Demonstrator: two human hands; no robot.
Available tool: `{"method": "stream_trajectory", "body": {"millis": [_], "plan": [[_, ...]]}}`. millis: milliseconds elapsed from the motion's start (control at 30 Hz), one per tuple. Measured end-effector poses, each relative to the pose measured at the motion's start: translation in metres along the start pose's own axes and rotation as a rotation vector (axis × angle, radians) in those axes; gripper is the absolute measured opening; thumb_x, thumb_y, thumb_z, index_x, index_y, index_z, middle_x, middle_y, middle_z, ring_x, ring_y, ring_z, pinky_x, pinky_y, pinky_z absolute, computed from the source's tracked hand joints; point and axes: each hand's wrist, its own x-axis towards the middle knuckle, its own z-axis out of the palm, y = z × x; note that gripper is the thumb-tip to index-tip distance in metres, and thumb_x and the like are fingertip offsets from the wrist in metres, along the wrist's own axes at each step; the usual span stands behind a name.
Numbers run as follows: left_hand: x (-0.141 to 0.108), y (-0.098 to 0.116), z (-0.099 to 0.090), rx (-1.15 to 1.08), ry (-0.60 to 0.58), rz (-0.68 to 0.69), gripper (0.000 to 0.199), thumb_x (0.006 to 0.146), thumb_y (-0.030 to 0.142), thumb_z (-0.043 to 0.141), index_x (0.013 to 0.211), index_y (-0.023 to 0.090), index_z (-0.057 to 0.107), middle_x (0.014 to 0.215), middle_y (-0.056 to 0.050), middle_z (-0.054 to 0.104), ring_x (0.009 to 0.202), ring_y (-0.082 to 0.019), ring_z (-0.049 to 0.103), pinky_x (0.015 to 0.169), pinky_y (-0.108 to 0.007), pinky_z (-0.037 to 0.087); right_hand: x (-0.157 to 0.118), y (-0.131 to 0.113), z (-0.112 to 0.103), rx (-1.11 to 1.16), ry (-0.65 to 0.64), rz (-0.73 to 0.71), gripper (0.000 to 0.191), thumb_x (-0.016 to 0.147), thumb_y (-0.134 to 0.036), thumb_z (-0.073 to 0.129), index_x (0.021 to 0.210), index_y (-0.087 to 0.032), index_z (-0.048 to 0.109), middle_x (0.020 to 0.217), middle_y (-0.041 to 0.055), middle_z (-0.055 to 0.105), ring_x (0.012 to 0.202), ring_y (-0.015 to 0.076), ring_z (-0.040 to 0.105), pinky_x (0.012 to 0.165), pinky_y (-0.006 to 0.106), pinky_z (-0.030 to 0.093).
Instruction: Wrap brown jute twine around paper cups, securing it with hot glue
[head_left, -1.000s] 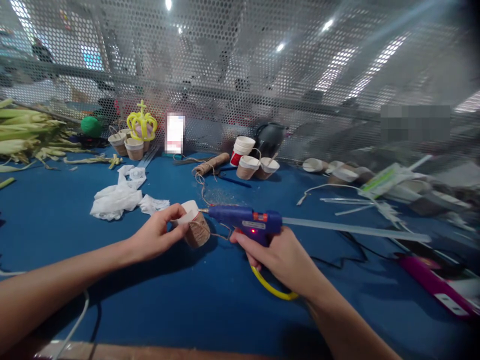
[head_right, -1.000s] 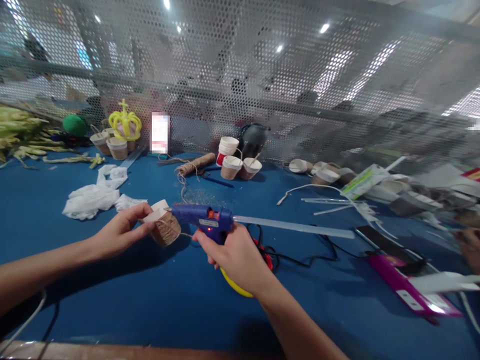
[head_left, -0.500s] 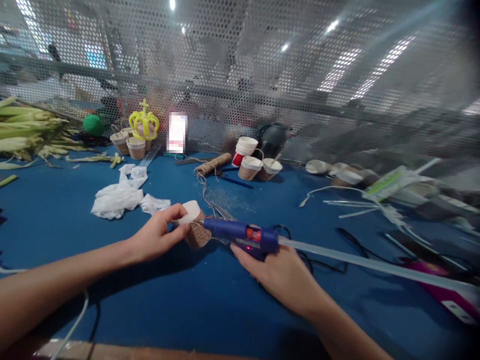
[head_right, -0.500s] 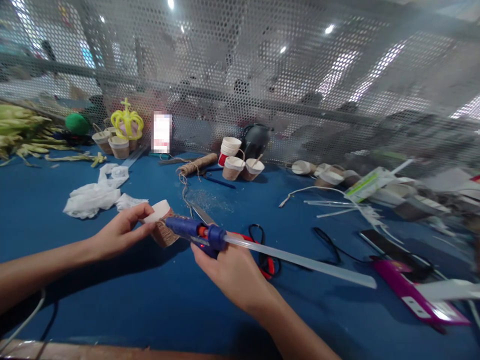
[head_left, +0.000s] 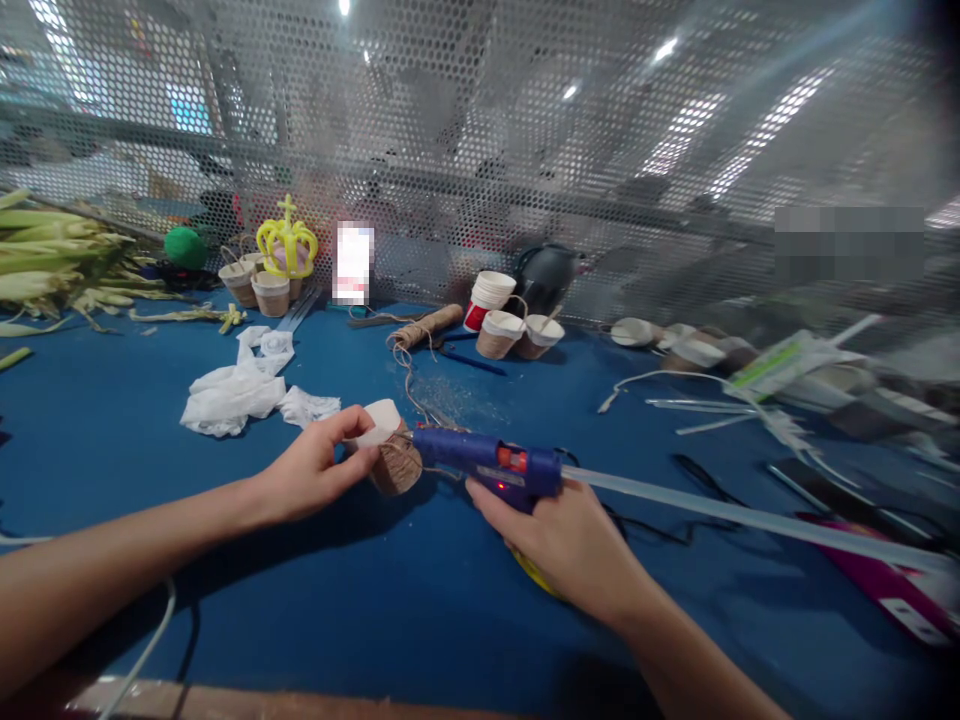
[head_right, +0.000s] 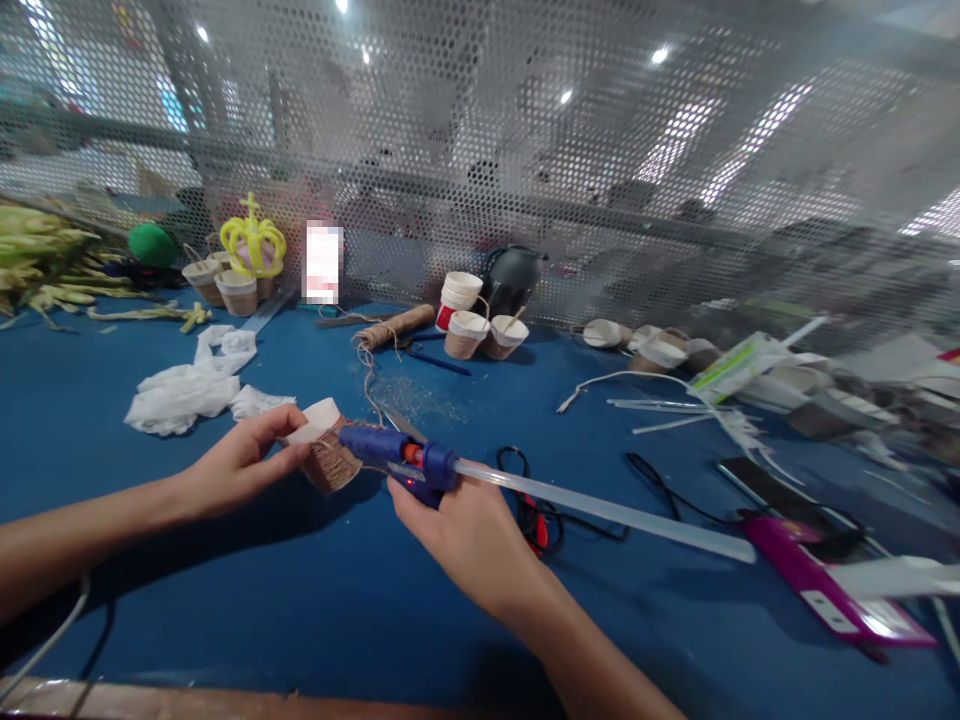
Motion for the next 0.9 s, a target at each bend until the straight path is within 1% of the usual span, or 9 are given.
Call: {"method": "stream_trajectory", "body": {"millis": [67,167,233,367,500,600,733,800,900], "plan": [[0.0,0.0,0.0,0.007,0.002,0.0,0.012,0.081,0.025,0.043,0.076,0.015,0.046,0.071,-0.001,0.052,0.068,-0.014,0.048,0.064,-0.027,0.038,0.0,0.002,0.001,-0.012,-0.006,-0.019,0.022,0.077,-0.022,0.043,0.077,-0.019,0.065,0.061,0.0042,0.063,0.061,0.0192,0.058,0.063,0.032,0.047],[0.0,0.0,0.001,0.012,0.002,0.002,0.013,0.081,0.027,0.042,0.075,0.016,0.046,0.07,-0.001,0.051,0.067,-0.014,0.048,0.064,-0.027,0.039,-0.002,0.005,0.005,0.002,-0.031,-0.066,0.023,0.075,-0.02,0.044,0.082,-0.022,0.065,0.067,0.0031,0.066,0.068,0.0199,0.06,0.068,0.033,0.046],[0.0,-0.001,0.001,0.018,0.001,0.004,0.013,0.081,0.026,0.042,0.075,0.016,0.046,0.07,-0.001,0.051,0.067,-0.014,0.048,0.064,-0.027,0.039,-0.002,0.005,0.005,0.015,-0.035,-0.044,0.02,0.075,-0.021,0.046,0.078,-0.022,0.065,0.065,0.0024,0.065,0.066,0.0194,0.06,0.065,0.031,0.047],[0.0,-0.003,0.0,0.022,-0.001,0.016,0.011,0.082,0.025,0.043,0.077,0.016,0.046,0.073,-0.001,0.052,0.069,-0.014,0.049,0.066,-0.027,0.04,0.0,0.001,0.002,0.056,0.015,0.081,0.017,0.076,-0.025,0.047,0.071,-0.019,0.062,0.059,0.0023,0.061,0.058,0.0171,0.058,0.056,0.028,0.046],[-0.001,-0.001,0.0,-0.064,-0.01,0.007,0.01,0.081,0.023,0.044,0.088,0.016,0.044,0.084,-0.004,0.057,0.077,-0.016,0.054,0.071,-0.029,0.043,-0.001,-0.004,0.002,0.081,0.011,0.101,0.018,0.075,-0.027,0.048,0.062,-0.02,0.058,0.05,-0.0007,0.056,0.047,0.015,0.054,0.049,0.026,0.044],[-0.001,0.002,0.001,-0.101,-0.04,-0.002,0.019,0.082,0.021,0.044,0.1,0.016,0.041,0.091,-0.007,0.061,0.081,-0.017,0.057,0.075,-0.032,0.043,0.001,-0.006,0.001,0.091,0.038,0.109,0.016,0.074,-0.025,0.047,0.064,-0.02,0.058,0.054,0.0012,0.058,0.052,0.0169,0.056,0.054,0.029,0.045],[-0.001,0.001,0.001,-0.099,-0.039,-0.009,0.021,0.082,0.022,0.043,0.102,0.016,0.041,0.093,-0.009,0.062,0.083,-0.018,0.058,0.076,-0.033,0.043,0.005,-0.009,-0.003,0.141,0.063,0.15,0.015,0.074,-0.023,0.046,0.068,-0.02,0.059,0.059,0.0028,0.06,0.058,0.0179,0.058,0.058,0.03,0.046],[0.0,0.001,0.0,-0.097,-0.04,-0.01,0.022,0.082,0.022,0.043,0.103,0.016,0.041,0.093,-0.009,0.062,0.082,-0.018,0.058,0.075,-0.033,0.044,0.005,-0.01,-0.003,0.169,0.053,0.165,0.014,0.074,-0.023,0.047,0.066,-0.02,0.058,0.056,0.0018,0.059,0.054,0.0167,0.057,0.055,0.028,0.046],[-0.001,0.0,0.0,-0.093,-0.046,0.007,0.022,0.082,0.021,0.043,0.103,0.017,0.041,0.092,-0.008,0.062,0.081,-0.017,0.058,0.075,-0.033,0.043,0.001,-0.009,0.0,0.169,0.046,0.172,0.017,0.074,-0.025,0.05,0.059,-0.021,0.054,0.045,-0.002,0.052,0.042,0.013,0.05,0.043,0.025,0.041]]}}
